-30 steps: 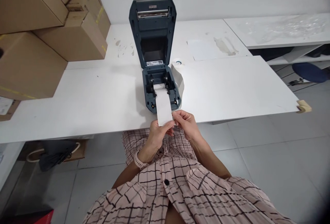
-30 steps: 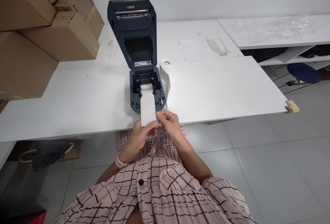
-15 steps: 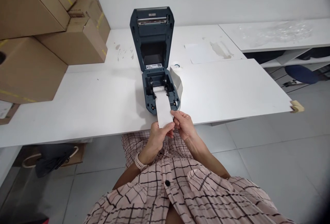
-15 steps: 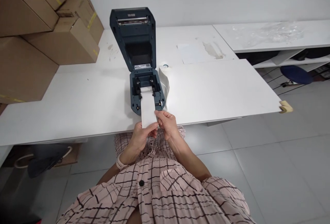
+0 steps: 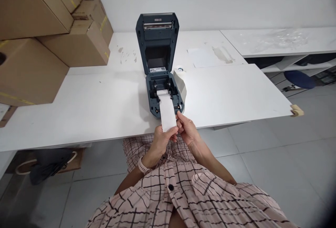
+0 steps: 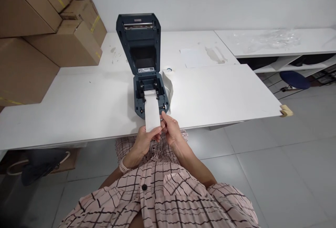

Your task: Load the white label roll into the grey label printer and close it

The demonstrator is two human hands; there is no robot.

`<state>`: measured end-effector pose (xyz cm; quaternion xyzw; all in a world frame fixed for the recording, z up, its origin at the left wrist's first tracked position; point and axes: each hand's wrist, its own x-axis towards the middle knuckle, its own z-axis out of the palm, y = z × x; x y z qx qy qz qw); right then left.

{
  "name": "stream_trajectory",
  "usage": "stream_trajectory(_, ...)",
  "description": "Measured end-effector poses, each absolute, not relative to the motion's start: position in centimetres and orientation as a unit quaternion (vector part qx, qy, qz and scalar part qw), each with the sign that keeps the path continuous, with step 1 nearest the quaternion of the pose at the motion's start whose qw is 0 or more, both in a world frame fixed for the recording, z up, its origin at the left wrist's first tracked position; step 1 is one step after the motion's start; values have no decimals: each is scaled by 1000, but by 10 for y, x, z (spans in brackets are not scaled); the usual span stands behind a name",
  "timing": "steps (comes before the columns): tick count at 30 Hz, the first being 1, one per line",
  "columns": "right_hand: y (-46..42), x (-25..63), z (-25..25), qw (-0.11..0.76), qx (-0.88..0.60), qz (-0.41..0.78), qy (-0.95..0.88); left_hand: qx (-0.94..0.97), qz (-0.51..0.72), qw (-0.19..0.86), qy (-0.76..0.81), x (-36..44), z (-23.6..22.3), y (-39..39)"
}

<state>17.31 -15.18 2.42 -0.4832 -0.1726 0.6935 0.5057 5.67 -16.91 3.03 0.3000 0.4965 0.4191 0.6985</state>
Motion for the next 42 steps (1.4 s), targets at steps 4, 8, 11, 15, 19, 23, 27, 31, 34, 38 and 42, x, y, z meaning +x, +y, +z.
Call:
stream_trajectory(4,-150,171,27,510,-493,686,-160,295,421,703,493,57,30,-169)
stream_trajectory(8,-150,170,28,520,-497,674,-171,300,410,707,492,56,30,-170)
stream_trajectory(11,-152,175,27,506,-484,685,-200,301,411,707,491,55,29,-170)
stream_trajectory(15,-156,188,26,486,-477,683,-265,302,411,705,493,54,29,-170)
stream_trajectory(19,-160,198,25,465,-461,683,-324,303,409,703,497,55,30,-170)
stream_trajectory(23,-159,194,21,477,-460,678,-319,312,408,699,497,55,29,-170)
stream_trajectory(27,-156,185,17,480,-476,670,-308,310,415,696,497,56,27,-169)
stream_trajectory(31,-159,184,18,532,-579,486,-383,301,415,702,493,56,26,-171)
stream_trajectory(34,-165,190,21,535,-616,290,-500,291,416,706,494,56,27,-172)
stream_trajectory(38,-169,192,20,491,-581,220,-611,289,414,711,489,56,29,-172)
stream_trajectory(42,-170,189,17,482,-578,244,-611,281,413,707,500,58,29,-172)
